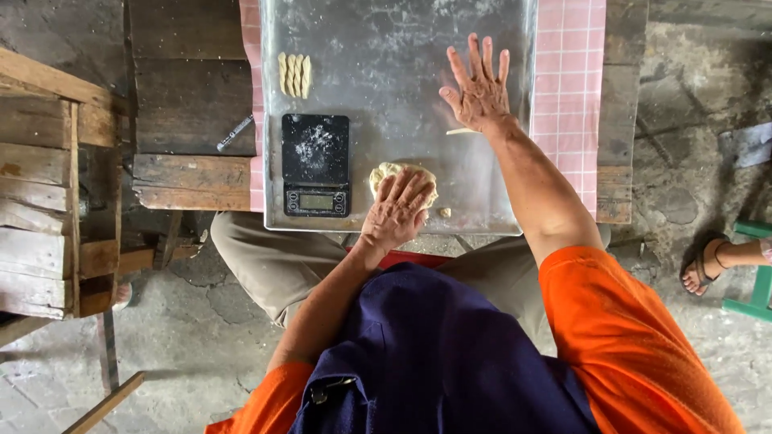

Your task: The person is portioning dough and rolling it into thin, uniform strands on a metal tray.

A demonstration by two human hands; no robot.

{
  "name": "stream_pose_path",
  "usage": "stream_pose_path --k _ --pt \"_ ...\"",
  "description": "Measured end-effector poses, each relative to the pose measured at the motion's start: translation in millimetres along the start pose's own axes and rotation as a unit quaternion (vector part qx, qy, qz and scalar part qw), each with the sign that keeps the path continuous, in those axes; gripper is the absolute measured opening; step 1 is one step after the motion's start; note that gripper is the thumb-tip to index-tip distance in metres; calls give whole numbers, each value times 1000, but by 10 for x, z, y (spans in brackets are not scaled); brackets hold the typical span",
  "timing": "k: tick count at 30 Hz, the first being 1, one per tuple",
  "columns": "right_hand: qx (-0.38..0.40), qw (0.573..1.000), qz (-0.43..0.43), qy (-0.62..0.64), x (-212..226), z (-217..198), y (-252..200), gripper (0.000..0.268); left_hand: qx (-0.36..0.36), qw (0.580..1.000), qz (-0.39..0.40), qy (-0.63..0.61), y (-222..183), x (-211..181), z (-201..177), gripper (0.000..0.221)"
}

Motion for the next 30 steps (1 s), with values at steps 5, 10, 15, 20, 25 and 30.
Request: stream_pose_path --k 5,10,15,20,25,30 --pt "86 995 -49 -2 583 18 -573 105 -27 1000 0 -5 -31 -55 -218 60" --pt "58 990 -119 -48 667 555 -1035 76 -35 999 -3 8 23 -57 -286 53" --pt "30 996 -80 13 517 206 -581 86 -48 999 2 -5 -11 -59 -324 53" --pt "77 997 -8 -18 180 -10 16 82 4 1000 -9 -14 -20 0 27 69" --pt "82 996 -15 -16 332 -42 47 83 18 1000 -7 3 -27 -6 41 73" --pt "-70 989 -129 -31 672 221 -587 75 -36 999 -13 -24 27 -29 -257 57"
Point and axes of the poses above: each hand's wrist, its own y-axis towards the middle knuckle, its own z-axis out of the palm, x = y × z, the point moved 8 cm from there along y, towards the middle knuckle, and after that the axes turned 9 degrees about x, right-handed, at the moved point
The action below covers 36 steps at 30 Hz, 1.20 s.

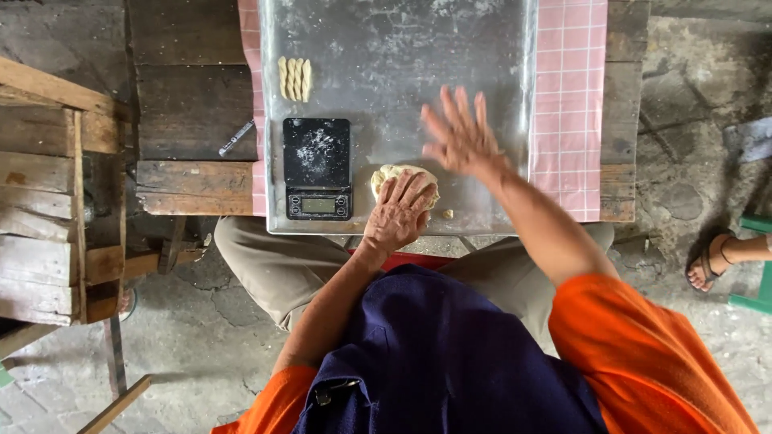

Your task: The person is portioning dough and rolling it into thin, uniform strands on a metal tray.

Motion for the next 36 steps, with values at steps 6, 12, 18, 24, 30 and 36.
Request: stream_pose_path --k 6,12,18,24,30,36 --pt "-119 988 -14 -95 105 96 -275 67 1 1000 -3 6 -3 -5 26 59" --pt "169 979 112 4 -397 -5 420 81 99 995 -7 22 -67 59 396 66" --pt "107 989 84 65 -217 -286 620 93 66 998 7 18 -29 35 238 65" --pt "118 991 57 41 173 133 -52 75 -8 1000 6 27 -3 -10 -76 54" --pt "51 995 73 41 75 26 -10 75 9 999 2 43 -24 -5 24 58" --pt "117 978 172 34 -532 -96 625 83 21 1000 5 23 -59 12 183 63"
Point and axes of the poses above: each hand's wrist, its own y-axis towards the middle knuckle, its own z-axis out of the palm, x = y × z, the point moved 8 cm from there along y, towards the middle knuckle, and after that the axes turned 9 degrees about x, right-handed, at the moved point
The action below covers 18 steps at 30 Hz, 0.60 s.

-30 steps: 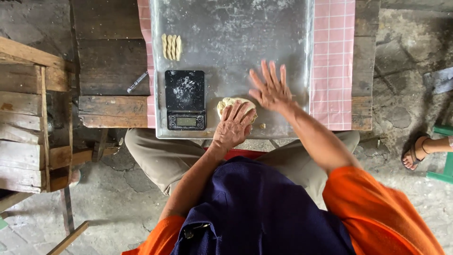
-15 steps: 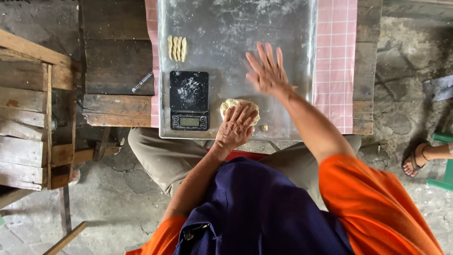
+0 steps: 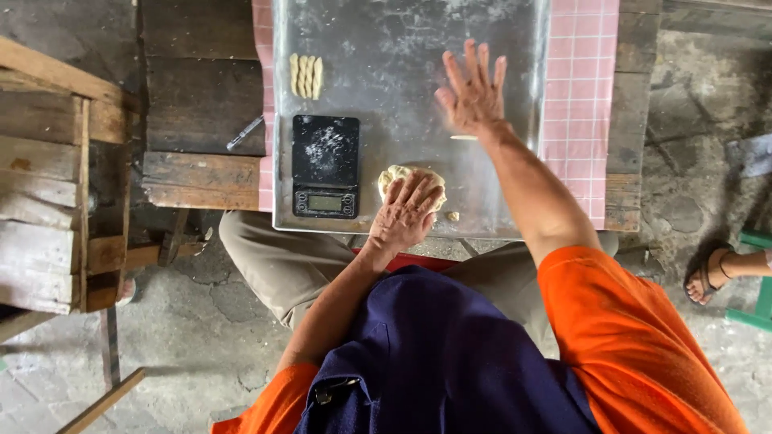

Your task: The person is portioning dough and rolling it into thin, uniform strands on a metal tray.

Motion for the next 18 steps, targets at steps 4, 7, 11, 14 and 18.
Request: stream_pose_path --k 4,7,11,14,18 --pt "-44 999 -27 -4 -20 -33 -143 84 9 1000 2 3 32 4 -46 60" --pt "34 997 -57 -28 105 355 -426 98 13 1000 4 -6 10 -22 -92 60" --pt "-90 988 -121 -26 259 503 -776 74 -35 999 -5 -12 47 -8 -182 60" --pt "-130 980 -131 -69 251 472 -677 75 -24 999 -8 -22 45 0 -166 59" --pt "16 998 -64 -24 93 275 -211 99 -12 1000 8 4 18 18 -10 64"
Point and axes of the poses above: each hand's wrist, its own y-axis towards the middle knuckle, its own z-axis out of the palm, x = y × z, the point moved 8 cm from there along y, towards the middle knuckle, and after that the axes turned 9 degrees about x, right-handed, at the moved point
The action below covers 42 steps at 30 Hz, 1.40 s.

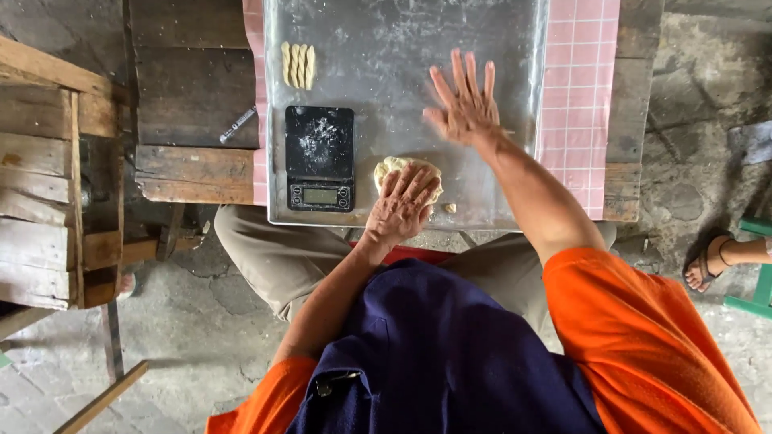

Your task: The person is portioning dough and rolling it into thin, uniform strands on a metal tray.

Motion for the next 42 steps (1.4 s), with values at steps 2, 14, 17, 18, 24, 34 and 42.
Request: stream_pose_path --k 2,14,17,18,24,34,42 --pt "8 1000 5 15 -37 -147 95 95 15 1000 -4 6 8 -18 -15 64" --pt "-27 999 -15 22 201 -76 -566 91 -38 999 -2 -12 -4 -52 -219 55" --pt "-72 996 -40 16 277 232 -779 79 -43 999 -8 -23 22 -31 -196 54" --pt "-74 996 -44 22 271 362 -809 79 -47 999 -8 -27 23 -22 -178 55" --pt "-76 996 3 44 -66 -177 -138 77 -3 1000 -11 -5 8 -36 -189 59" --pt "-200 978 -46 -25 -514 386 -398 36 -45 999 -12 -14 13 -56 -276 53" --pt "-251 963 -90 40 -117 4 -427 12 -51 999 -13 -10 -10 -43 -220 54"
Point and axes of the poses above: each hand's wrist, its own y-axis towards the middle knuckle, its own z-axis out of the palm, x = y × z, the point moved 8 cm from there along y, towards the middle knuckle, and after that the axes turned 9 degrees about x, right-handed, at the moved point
